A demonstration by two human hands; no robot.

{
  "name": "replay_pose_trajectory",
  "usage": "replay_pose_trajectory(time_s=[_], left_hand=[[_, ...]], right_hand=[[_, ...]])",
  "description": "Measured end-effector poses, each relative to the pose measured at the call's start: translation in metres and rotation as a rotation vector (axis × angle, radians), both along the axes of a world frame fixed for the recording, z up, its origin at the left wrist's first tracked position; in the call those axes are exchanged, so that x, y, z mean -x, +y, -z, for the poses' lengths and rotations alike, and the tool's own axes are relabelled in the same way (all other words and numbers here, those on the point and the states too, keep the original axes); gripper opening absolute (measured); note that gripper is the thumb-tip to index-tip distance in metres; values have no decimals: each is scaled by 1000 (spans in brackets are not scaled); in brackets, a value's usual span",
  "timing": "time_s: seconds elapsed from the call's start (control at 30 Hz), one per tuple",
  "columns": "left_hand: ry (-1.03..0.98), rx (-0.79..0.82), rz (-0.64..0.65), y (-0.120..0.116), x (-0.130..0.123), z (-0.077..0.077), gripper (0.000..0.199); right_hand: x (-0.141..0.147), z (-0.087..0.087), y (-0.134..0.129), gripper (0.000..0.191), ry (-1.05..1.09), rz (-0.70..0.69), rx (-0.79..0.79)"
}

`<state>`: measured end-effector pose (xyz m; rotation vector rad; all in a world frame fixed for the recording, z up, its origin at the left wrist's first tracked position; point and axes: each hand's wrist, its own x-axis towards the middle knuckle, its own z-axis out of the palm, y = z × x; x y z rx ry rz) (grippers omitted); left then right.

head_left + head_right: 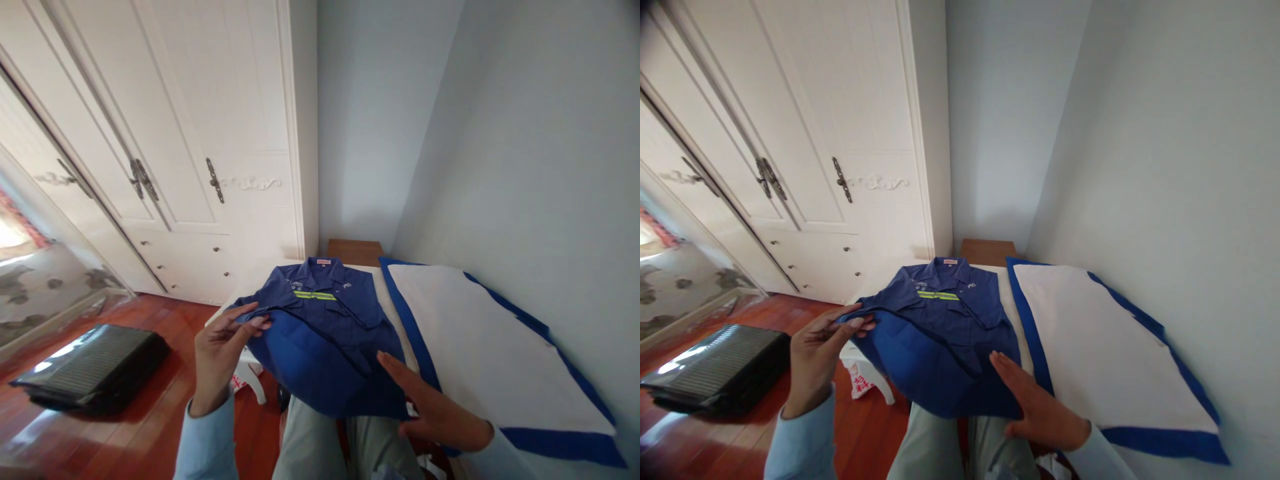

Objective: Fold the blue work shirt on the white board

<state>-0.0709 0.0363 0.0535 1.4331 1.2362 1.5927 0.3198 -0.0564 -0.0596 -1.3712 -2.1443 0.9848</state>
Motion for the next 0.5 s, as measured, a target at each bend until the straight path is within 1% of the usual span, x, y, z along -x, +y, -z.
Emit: replay_pose_trajectory(time_s=[0.03, 0.1, 0.13, 0.2, 0.27, 0.3, 0.4, 0.5], left_hand=[[5, -8, -3, 1, -4, -1, 38], [-2, -10, 10, 5, -8, -1, 37], [-11, -6, 21, 6, -8, 0, 37], [-33, 1, 44, 9, -5, 4, 35], [-51, 4, 48, 10, 1, 9, 32], [-56, 6, 39, 10, 4, 11, 31], [-70, 7, -13, 9, 10, 16, 27], [-38, 13, -92, 5, 16, 15, 20]], right_hand=[[6, 17, 1, 100, -31, 29, -35], [13, 46, 6, 88, -69, 181, -145], [14, 55, 10, 83, -79, 277, -208], [11, 65, 23, 75, -95, 438, -307], [5, 62, 37, 69, -121, 511, -339], [3, 59, 44, 64, -134, 512, -325], [-1, 45, 60, 44, -113, 459, -222], [1, 28, 63, 27, -3, 440, -167]])
